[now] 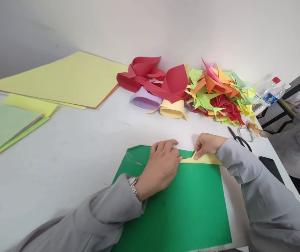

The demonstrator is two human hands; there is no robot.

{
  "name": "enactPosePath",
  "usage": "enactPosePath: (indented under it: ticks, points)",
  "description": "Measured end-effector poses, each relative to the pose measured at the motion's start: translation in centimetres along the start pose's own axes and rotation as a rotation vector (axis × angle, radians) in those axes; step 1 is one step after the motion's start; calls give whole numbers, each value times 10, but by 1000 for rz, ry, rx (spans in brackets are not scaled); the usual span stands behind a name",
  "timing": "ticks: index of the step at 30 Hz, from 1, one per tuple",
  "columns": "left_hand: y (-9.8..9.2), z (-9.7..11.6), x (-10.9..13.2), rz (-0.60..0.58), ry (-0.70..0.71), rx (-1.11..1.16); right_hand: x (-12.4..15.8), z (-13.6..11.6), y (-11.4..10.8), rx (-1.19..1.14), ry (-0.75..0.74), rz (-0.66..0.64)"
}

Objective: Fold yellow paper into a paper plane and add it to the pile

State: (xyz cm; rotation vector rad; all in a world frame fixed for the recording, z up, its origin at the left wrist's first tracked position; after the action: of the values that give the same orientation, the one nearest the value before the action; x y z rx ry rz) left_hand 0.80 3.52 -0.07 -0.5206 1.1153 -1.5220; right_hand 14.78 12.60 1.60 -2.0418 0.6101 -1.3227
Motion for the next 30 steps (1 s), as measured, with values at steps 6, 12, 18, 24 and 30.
enactPosePath:
  ticks: [6,12,18,24,30]
  points:
    - [1,1,-1,-13,24,-50,3,3,1,-8,12,15]
    - [-3,4,1,36,10,-146,9,8,-2,85,128,68]
    - [5,47,21,127,308,-278,17,7,1,176,129,91]
    - [31,73,46,166,371,-340,26,9,9,193,138,116]
    - [33,72,50,210,364,-370,33,5,12,193,84,152]
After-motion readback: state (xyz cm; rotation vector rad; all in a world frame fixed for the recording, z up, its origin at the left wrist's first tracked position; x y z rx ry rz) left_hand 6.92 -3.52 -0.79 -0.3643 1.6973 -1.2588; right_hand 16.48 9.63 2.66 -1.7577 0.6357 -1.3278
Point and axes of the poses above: each hand's wrist, its own x-axis away from the middle knuckle, its own y-axis out of the palm, z = x × y, the point moved 5 cm from there along -x, towards the middle knuckle, and after that the axes turned 2 degrees about z, right-handed, at the moved point
